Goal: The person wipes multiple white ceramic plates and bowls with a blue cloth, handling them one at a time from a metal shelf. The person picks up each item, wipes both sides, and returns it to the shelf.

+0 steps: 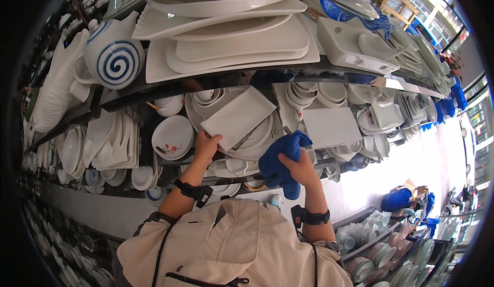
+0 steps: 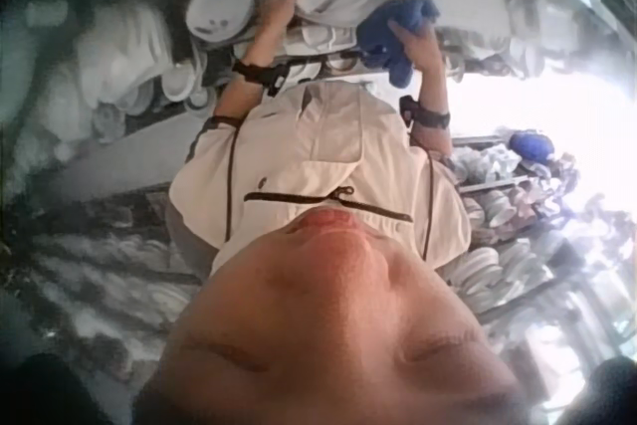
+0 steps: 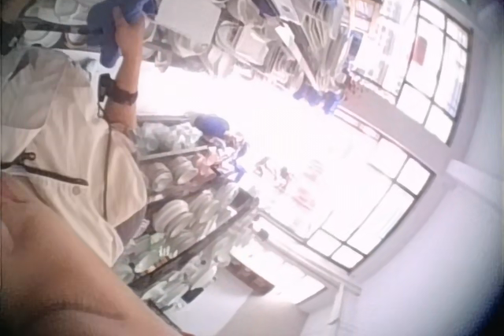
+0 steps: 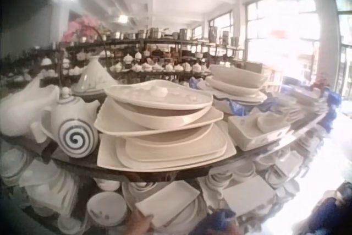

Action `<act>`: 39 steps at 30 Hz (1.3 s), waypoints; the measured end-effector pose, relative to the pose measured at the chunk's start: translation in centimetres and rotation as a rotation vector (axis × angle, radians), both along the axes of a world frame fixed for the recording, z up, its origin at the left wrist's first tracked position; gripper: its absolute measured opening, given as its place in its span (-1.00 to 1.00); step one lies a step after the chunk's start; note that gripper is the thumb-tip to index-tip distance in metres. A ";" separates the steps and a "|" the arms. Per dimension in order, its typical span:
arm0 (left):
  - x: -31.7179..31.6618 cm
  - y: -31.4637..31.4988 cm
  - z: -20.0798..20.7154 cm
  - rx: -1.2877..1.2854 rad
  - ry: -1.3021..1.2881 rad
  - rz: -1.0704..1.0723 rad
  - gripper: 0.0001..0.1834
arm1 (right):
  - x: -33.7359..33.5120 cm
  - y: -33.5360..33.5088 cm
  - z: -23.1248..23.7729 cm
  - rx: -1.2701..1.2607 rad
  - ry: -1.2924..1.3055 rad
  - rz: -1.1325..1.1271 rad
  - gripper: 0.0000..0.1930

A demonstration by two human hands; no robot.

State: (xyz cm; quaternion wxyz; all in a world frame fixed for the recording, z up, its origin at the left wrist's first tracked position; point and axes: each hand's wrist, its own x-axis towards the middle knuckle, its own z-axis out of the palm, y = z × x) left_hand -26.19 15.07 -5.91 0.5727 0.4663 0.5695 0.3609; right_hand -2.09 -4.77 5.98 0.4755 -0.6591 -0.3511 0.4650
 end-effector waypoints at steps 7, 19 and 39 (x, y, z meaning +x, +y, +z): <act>-0.5 -0.1 2.7 -0.310 -0.544 -0.039 -0.51 | -0.1 0.2 -0.3 0.031 0.025 -0.046 -0.65; -3.8 -3.4 7.4 -0.312 -0.742 -0.333 -0.38 | -0.8 0.6 -3.1 0.157 0.546 -0.524 -0.53; 2.0 -15.8 9.7 -0.508 -1.221 -0.693 -0.19 | 5.1 -12.1 -0.9 0.386 -0.175 -0.469 -0.72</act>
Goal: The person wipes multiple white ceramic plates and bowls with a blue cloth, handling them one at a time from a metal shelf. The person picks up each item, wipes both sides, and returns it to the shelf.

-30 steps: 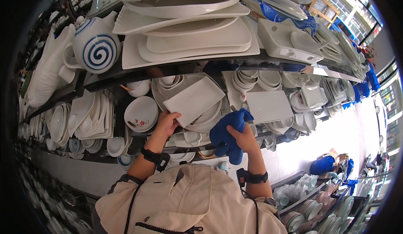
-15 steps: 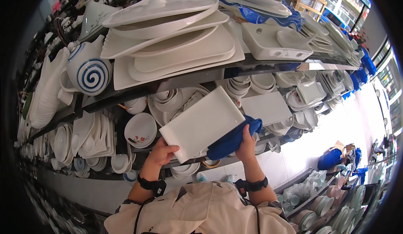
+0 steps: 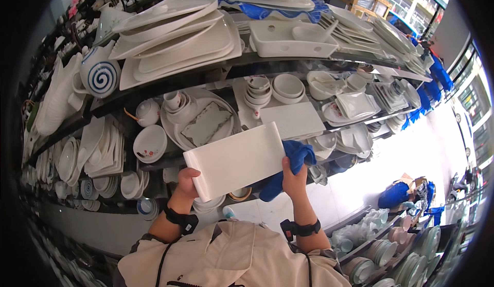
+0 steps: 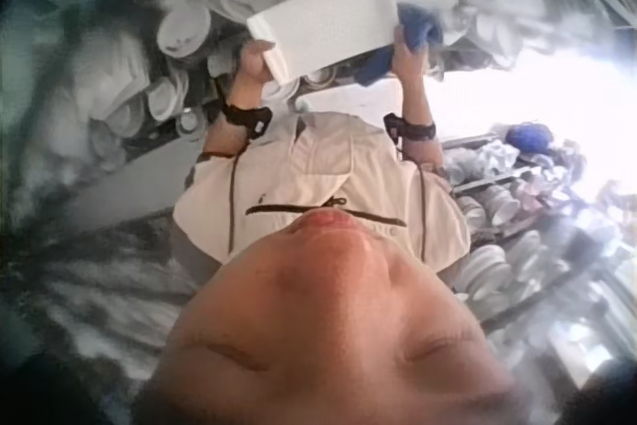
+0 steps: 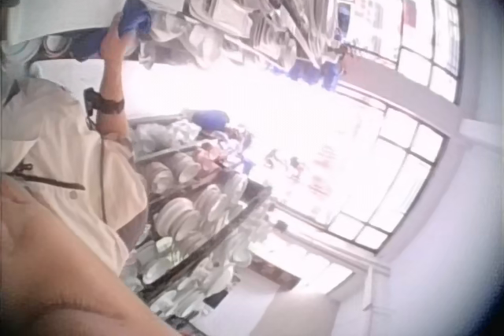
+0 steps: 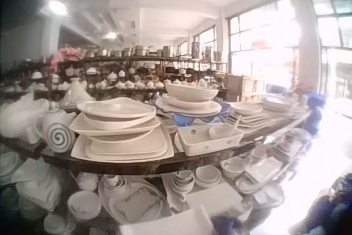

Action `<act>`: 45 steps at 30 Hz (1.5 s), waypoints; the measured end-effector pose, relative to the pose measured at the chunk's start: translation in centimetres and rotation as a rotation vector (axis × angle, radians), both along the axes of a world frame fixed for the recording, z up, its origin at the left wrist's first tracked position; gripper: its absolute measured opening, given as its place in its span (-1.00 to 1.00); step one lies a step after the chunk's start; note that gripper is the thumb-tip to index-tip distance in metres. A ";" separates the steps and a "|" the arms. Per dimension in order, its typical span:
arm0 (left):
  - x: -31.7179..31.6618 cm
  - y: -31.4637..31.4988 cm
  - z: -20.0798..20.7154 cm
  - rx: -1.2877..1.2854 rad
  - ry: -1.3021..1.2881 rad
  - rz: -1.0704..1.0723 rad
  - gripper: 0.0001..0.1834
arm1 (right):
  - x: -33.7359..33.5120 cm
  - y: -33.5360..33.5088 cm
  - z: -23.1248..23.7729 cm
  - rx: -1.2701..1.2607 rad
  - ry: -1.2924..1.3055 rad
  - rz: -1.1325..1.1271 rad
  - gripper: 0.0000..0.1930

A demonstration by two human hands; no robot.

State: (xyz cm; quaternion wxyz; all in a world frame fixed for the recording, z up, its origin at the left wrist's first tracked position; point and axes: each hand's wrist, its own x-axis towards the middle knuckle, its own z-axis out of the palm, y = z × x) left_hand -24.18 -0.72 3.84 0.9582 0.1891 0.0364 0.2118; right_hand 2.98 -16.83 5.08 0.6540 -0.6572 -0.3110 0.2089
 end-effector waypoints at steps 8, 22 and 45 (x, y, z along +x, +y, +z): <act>6.6 -8.5 -0.2 0.097 0.069 -0.085 -0.29 | 2.9 -8.0 2.0 0.179 -0.023 -0.316 -0.77; 13.0 -16.3 0.4 0.210 -0.069 0.069 -0.27 | -0.5 -12.6 5.5 0.138 -0.806 0.749 -0.49; 13.5 -18.9 3.0 0.307 0.105 0.029 -0.24 | 2.1 -16.2 5.0 0.157 -0.930 0.831 -0.48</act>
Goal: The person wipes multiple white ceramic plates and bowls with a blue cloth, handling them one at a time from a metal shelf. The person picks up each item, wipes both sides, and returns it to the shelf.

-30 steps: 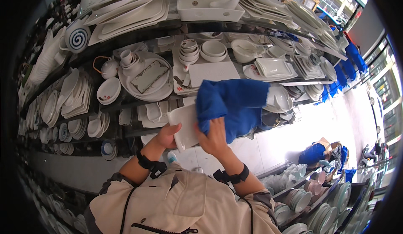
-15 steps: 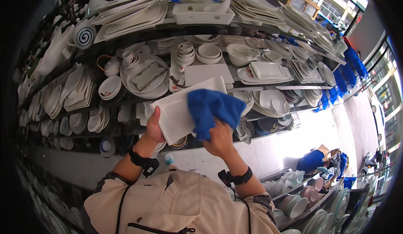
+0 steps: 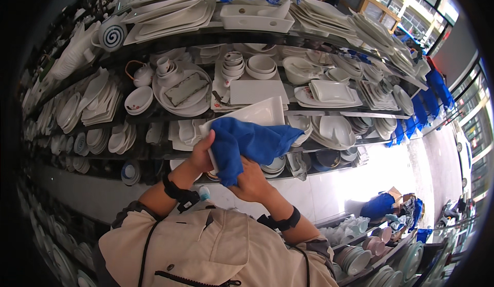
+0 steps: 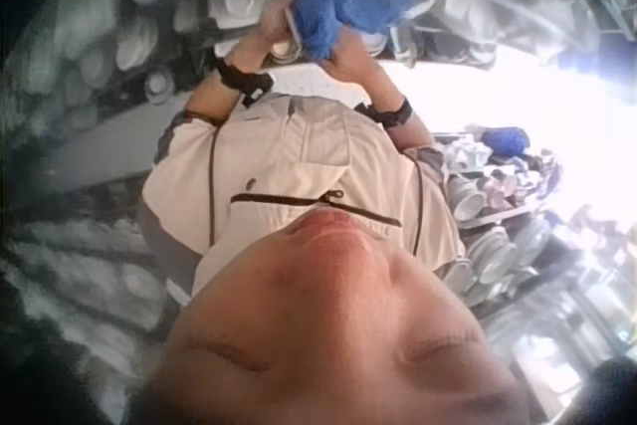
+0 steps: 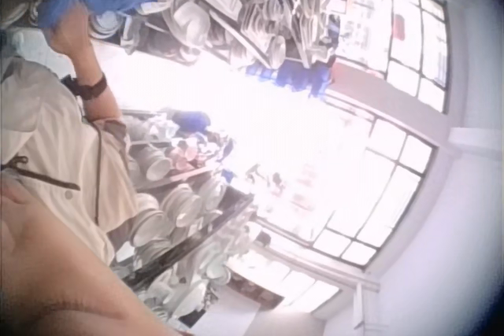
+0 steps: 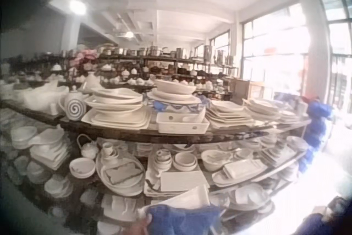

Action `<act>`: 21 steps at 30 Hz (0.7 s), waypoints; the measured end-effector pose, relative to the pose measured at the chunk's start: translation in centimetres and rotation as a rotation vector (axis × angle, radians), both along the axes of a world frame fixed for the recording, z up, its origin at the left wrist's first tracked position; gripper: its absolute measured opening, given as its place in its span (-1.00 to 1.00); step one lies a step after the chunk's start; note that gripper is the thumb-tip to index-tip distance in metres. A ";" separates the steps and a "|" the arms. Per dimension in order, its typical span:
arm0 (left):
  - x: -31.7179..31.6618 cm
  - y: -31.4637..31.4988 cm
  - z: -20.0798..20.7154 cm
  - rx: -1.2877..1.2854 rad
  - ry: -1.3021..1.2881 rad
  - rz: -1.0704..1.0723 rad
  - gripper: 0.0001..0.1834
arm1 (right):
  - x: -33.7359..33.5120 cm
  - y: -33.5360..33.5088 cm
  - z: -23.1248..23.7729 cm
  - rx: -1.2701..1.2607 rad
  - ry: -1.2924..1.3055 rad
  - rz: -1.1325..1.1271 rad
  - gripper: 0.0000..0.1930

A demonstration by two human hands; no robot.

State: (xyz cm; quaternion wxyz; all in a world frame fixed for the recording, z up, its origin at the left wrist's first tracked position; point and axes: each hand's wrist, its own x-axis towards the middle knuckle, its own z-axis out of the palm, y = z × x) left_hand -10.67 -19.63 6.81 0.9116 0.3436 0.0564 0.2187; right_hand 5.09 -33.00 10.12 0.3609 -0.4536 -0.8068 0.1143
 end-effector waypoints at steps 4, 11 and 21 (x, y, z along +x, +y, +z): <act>0.2 0.1 2.8 0.034 -0.136 0.146 -0.21 | 1.7 -1.3 -0.4 -0.022 -0.044 -0.206 -0.48; -0.3 0.2 3.8 -0.070 -0.254 0.181 -0.08 | 6.2 -1.7 -2.2 -0.263 1.619 -0.453 -0.46; 1.3 -2.2 1.6 0.435 0.174 0.344 -0.39 | 2.4 -1.7 1.1 -0.213 1.652 -0.339 -0.41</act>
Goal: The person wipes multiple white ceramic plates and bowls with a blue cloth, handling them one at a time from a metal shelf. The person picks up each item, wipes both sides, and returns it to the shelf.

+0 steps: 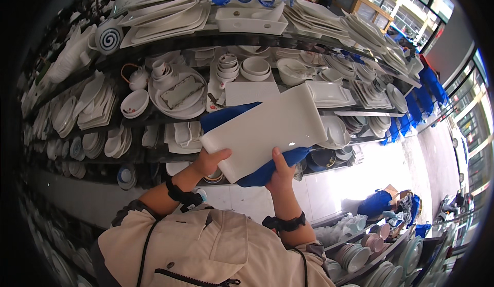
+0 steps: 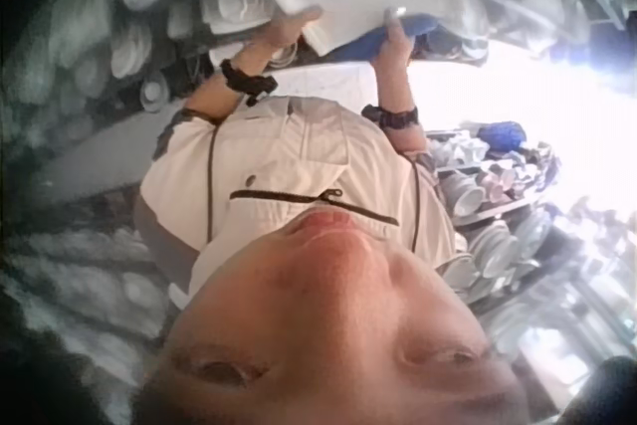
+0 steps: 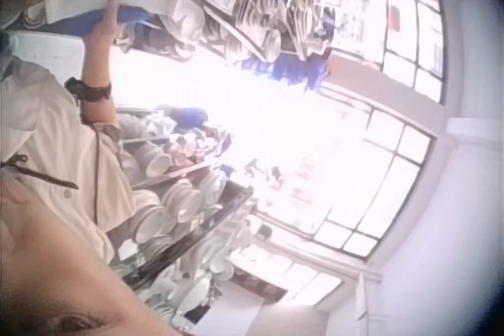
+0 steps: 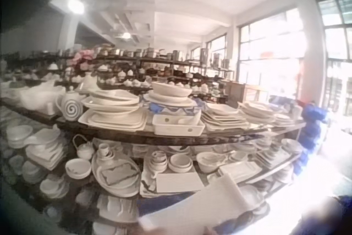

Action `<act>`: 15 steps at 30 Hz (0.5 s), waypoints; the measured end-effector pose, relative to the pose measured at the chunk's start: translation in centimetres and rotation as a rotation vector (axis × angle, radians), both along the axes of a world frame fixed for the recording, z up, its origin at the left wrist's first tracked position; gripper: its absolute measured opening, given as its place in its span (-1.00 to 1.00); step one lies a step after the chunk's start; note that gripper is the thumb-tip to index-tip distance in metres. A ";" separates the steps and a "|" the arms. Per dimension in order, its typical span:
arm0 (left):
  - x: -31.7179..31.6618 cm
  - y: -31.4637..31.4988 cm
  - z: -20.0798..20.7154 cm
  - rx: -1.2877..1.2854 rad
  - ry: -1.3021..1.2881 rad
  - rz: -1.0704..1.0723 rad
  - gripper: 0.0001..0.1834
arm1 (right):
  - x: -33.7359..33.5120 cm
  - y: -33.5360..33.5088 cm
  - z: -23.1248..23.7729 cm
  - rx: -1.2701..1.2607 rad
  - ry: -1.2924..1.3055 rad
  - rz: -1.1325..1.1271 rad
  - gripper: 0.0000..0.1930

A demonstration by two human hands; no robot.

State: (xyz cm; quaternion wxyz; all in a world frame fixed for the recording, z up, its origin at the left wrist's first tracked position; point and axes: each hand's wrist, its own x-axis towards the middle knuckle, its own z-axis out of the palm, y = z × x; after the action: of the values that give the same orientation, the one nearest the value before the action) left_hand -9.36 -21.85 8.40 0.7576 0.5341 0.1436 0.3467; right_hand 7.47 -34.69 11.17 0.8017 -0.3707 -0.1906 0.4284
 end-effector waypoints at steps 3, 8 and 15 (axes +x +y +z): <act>0.5 0.0 1.1 0.150 0.021 0.214 -0.55 | -0.9 0.6 -0.6 -0.026 -0.002 -0.089 -0.45; -1.0 1.6 1.5 0.171 0.159 0.078 -0.68 | -0.3 0.9 -0.6 -0.047 -0.004 -0.212 -0.49; -4.2 4.4 0.9 0.031 0.078 -0.038 -0.59 | 1.5 -1.5 2.2 -0.060 -0.173 -0.137 -0.42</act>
State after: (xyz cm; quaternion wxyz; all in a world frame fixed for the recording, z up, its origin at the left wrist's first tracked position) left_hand -13.56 -17.42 9.34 0.7495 0.5614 0.1578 0.3134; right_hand 8.93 -36.19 13.34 0.7981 -0.4424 -0.2204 0.3445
